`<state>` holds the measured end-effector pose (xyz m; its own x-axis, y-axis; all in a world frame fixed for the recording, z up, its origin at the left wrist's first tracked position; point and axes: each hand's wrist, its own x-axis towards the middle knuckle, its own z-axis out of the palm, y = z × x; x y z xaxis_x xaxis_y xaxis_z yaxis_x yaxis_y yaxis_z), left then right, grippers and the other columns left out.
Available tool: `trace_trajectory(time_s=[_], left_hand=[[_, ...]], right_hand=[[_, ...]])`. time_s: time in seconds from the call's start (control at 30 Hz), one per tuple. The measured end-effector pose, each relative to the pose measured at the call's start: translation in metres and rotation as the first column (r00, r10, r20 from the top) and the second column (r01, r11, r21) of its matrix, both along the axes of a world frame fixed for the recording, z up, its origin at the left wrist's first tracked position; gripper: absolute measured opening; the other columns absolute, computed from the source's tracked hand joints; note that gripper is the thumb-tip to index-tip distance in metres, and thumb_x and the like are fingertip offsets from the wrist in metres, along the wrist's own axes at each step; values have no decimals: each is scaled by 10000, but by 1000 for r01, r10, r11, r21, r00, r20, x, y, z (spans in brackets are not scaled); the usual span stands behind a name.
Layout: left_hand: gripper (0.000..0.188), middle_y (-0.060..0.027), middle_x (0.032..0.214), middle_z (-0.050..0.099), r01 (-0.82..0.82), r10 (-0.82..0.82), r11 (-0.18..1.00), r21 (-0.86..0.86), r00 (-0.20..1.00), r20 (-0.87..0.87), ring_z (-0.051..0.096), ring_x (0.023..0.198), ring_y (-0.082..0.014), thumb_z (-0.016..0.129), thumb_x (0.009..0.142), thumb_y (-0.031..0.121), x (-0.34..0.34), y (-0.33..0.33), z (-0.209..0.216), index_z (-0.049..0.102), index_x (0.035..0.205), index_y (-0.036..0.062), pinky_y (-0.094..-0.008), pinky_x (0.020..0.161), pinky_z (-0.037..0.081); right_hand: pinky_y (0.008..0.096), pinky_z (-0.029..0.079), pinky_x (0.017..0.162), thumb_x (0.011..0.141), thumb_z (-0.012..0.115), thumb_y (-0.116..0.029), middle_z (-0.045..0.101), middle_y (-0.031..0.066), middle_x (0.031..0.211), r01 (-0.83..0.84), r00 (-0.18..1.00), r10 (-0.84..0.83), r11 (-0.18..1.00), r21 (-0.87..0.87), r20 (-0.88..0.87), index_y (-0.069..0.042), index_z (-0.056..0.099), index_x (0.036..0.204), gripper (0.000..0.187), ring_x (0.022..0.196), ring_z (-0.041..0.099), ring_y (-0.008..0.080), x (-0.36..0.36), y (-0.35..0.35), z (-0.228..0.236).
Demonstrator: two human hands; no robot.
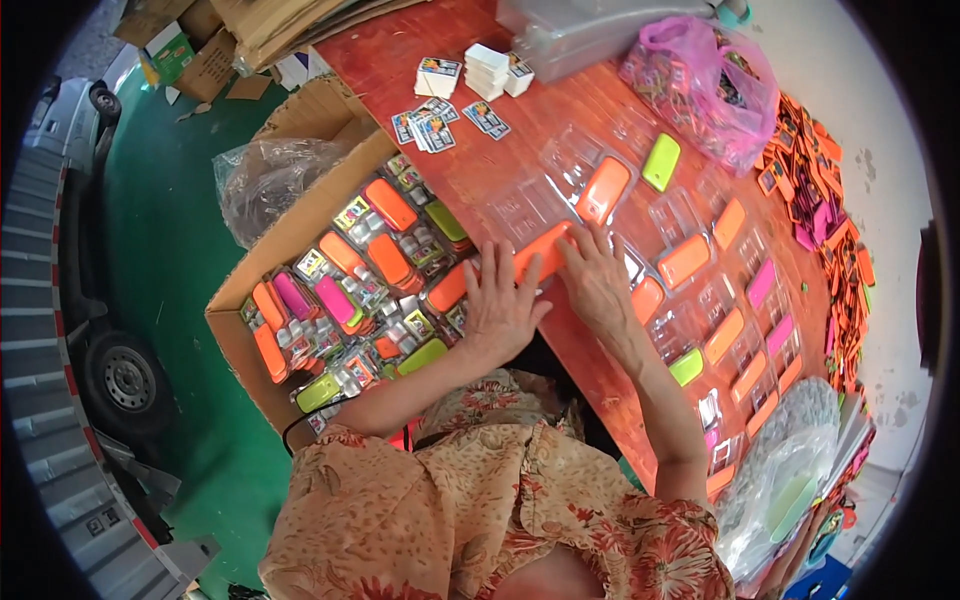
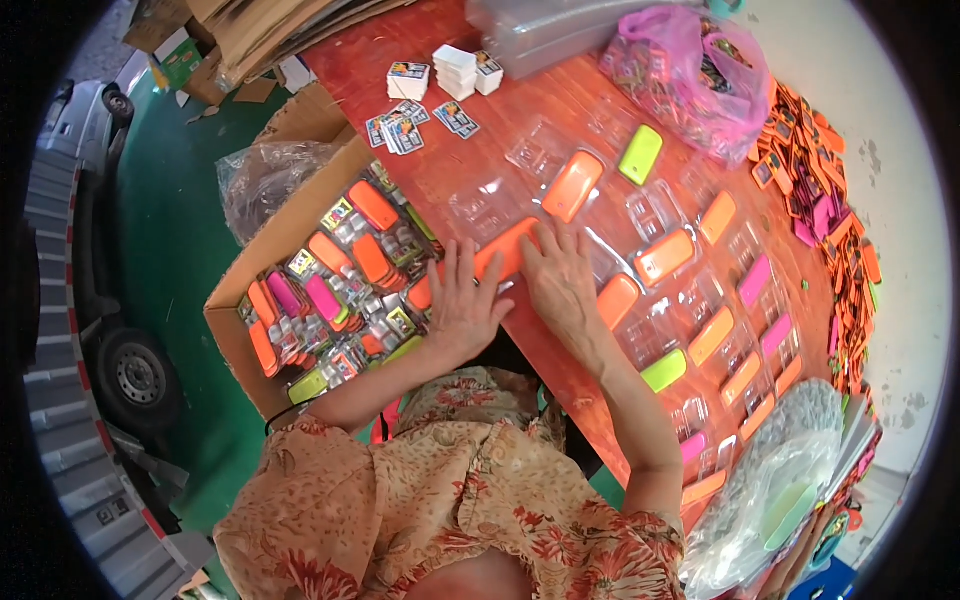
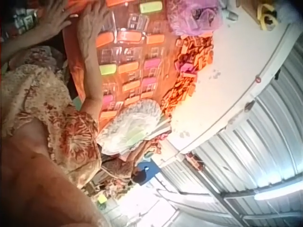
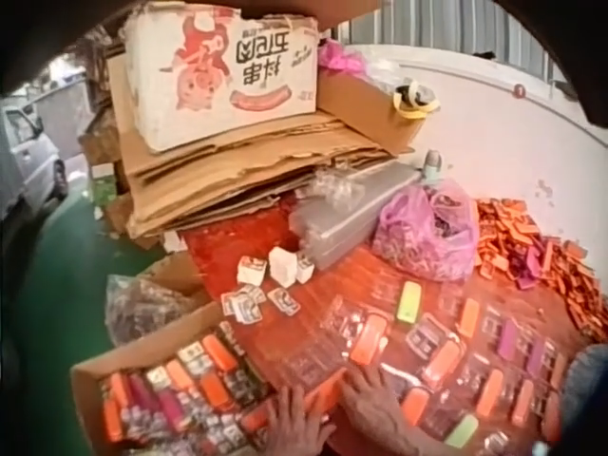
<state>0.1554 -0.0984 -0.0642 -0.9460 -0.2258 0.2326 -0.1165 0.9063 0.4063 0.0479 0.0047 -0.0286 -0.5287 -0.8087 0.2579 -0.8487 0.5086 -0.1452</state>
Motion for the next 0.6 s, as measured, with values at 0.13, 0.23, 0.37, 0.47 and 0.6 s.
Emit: trace_trajectory(time_s=[0.13, 0.23, 0.37, 0.47, 0.6], left_hand=[[607, -235, 1255, 228, -49, 58, 997, 52, 980, -191, 240, 1114, -468, 560, 722, 302, -2, -14, 8, 322, 1225, 59, -578, 859, 237], [510, -222, 1228, 297, -284, 325, 940, 190, 914, -242, 287, 1120, -403, 523, 746, 231, -21, -64, 8, 353, 1187, 38, -500, 874, 270], [451, -231, 1070, 463, -504, 676, 641, 580, 728, -115, 447, 997, -349, 426, 805, 347, -51, -166, -11, 438, 1060, -24, -385, 830, 357], [515, -234, 998, 513, -523, 670, 625, 580, 740, -54, 487, 945, -359, 353, 824, 423, -79, -205, -27, 447, 1040, -36, -380, 806, 377], [633, -230, 1075, 479, -533, 624, 495, 686, 767, 146, 495, 946, -351, 312, 807, 527, -102, -229, -39, 395, 1098, -29, -384, 796, 384]], right_hand=[[420, 386, 733, 697, 543, -122, 542, 118, 855, 42, 995, -47, 997, 57, 85, -35, 546, 812, 145, 845, 514, 278, -16, -18, 27], [384, 429, 607, 736, 527, -128, 536, 151, 757, 8, 975, 32, 984, -178, 221, -21, 542, 844, 153, 716, 544, 300, -33, -58, 31], [403, 435, 605, 774, 498, -163, 529, 172, 782, -4, 946, 109, 945, -326, 305, -20, 538, 846, 166, 726, 538, 328, -48, -139, 1], [404, 462, 585, 772, 504, -191, 529, 198, 818, 84, 961, 3, 949, -303, 277, 5, 544, 826, 207, 699, 556, 347, -53, -178, -19], [387, 462, 588, 735, 558, -212, 515, 168, 837, 205, 953, -155, 963, -174, 261, 5, 536, 816, 233, 721, 551, 312, -44, -203, -31]])
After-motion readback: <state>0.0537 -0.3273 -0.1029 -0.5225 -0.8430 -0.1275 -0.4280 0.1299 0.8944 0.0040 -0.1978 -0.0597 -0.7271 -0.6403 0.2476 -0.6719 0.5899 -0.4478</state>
